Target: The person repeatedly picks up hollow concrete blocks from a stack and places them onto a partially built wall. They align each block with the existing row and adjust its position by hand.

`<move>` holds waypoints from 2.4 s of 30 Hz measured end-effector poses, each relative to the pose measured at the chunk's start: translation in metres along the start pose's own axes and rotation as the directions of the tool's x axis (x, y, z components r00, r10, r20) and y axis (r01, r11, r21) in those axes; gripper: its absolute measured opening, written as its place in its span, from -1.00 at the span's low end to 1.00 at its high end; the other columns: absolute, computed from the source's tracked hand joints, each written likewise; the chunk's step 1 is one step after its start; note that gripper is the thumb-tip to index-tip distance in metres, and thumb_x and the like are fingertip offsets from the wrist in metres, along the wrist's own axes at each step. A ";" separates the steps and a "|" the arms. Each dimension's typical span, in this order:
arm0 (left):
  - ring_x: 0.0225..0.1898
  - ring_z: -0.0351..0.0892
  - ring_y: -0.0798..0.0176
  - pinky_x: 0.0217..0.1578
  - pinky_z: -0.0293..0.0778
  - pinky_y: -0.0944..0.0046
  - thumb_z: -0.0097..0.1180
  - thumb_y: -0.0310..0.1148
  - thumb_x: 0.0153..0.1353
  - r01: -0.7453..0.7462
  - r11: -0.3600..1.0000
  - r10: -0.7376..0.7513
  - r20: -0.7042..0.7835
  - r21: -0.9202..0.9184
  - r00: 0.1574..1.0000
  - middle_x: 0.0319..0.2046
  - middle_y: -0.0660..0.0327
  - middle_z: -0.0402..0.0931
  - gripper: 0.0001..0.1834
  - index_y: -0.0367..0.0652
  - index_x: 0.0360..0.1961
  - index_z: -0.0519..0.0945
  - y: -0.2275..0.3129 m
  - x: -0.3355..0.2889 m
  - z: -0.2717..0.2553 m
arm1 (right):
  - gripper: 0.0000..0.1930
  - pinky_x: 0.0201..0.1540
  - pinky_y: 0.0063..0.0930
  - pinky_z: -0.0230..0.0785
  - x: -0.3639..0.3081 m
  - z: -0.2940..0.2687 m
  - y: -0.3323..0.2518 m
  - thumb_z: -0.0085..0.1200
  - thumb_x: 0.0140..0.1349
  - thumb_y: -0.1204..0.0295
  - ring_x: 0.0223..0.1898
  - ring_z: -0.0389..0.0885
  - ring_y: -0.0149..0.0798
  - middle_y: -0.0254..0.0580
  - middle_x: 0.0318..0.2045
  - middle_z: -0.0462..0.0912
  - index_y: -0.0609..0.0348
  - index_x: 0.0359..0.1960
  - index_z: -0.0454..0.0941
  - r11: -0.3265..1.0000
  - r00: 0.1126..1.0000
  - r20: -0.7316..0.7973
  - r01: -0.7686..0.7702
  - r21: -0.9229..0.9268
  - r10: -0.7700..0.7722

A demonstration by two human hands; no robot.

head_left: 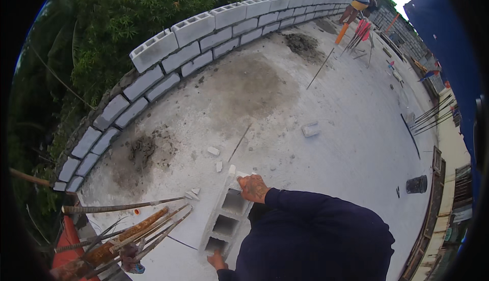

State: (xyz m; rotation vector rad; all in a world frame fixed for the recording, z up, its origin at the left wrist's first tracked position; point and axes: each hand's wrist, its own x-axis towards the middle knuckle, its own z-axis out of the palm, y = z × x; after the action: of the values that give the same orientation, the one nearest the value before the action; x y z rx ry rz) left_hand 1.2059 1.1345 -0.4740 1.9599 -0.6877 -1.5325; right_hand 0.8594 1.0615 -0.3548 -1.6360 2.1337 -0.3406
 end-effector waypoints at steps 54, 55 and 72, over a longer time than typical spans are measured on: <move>-0.20 0.55 -0.11 -0.17 0.41 0.08 0.18 -0.30 -0.09 -0.154 0.734 0.274 -0.081 0.662 0.958 -0.30 -0.10 0.57 -0.64 -0.32 -0.28 0.54 0.894 0.791 0.203 | -0.45 -0.26 -0.18 0.45 1.094 -0.053 -0.191 0.26 -0.15 0.31 -0.35 0.60 0.14 0.23 -0.48 0.58 0.41 -0.11 0.46 0.954 0.963 0.006 -0.269 0.135 0.270; -0.20 0.54 -0.13 -0.17 0.41 0.07 0.19 -0.28 -0.09 -0.152 0.720 0.274 -0.076 0.677 0.959 -0.30 -0.11 0.56 -0.64 -0.31 -0.29 0.54 0.895 0.799 0.207 | -0.46 -0.27 -0.18 0.45 1.099 -0.050 -0.191 0.27 -0.15 0.31 -0.35 0.60 0.14 0.23 -0.49 0.58 0.42 -0.12 0.47 0.949 0.957 0.014 -0.289 0.128 0.290; -0.25 0.54 -0.16 -0.19 0.42 0.03 0.19 -0.23 -0.11 -0.118 0.645 0.199 -0.017 0.755 0.980 -0.35 -0.14 0.56 -0.61 -0.33 -0.31 0.55 0.900 0.860 0.224 | -0.46 -0.26 -0.18 0.44 1.138 -0.013 -0.185 0.26 -0.13 0.31 -0.34 0.60 0.16 0.24 -0.46 0.58 0.42 -0.12 0.47 0.910 0.916 0.039 -0.401 0.106 0.399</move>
State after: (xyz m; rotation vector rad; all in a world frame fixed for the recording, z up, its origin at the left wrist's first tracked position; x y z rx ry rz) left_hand 1.1228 -0.1279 -0.4860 2.4326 -1.6118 -1.0948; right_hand 0.7684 -0.0823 -0.4715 -1.0971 2.3224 -0.3077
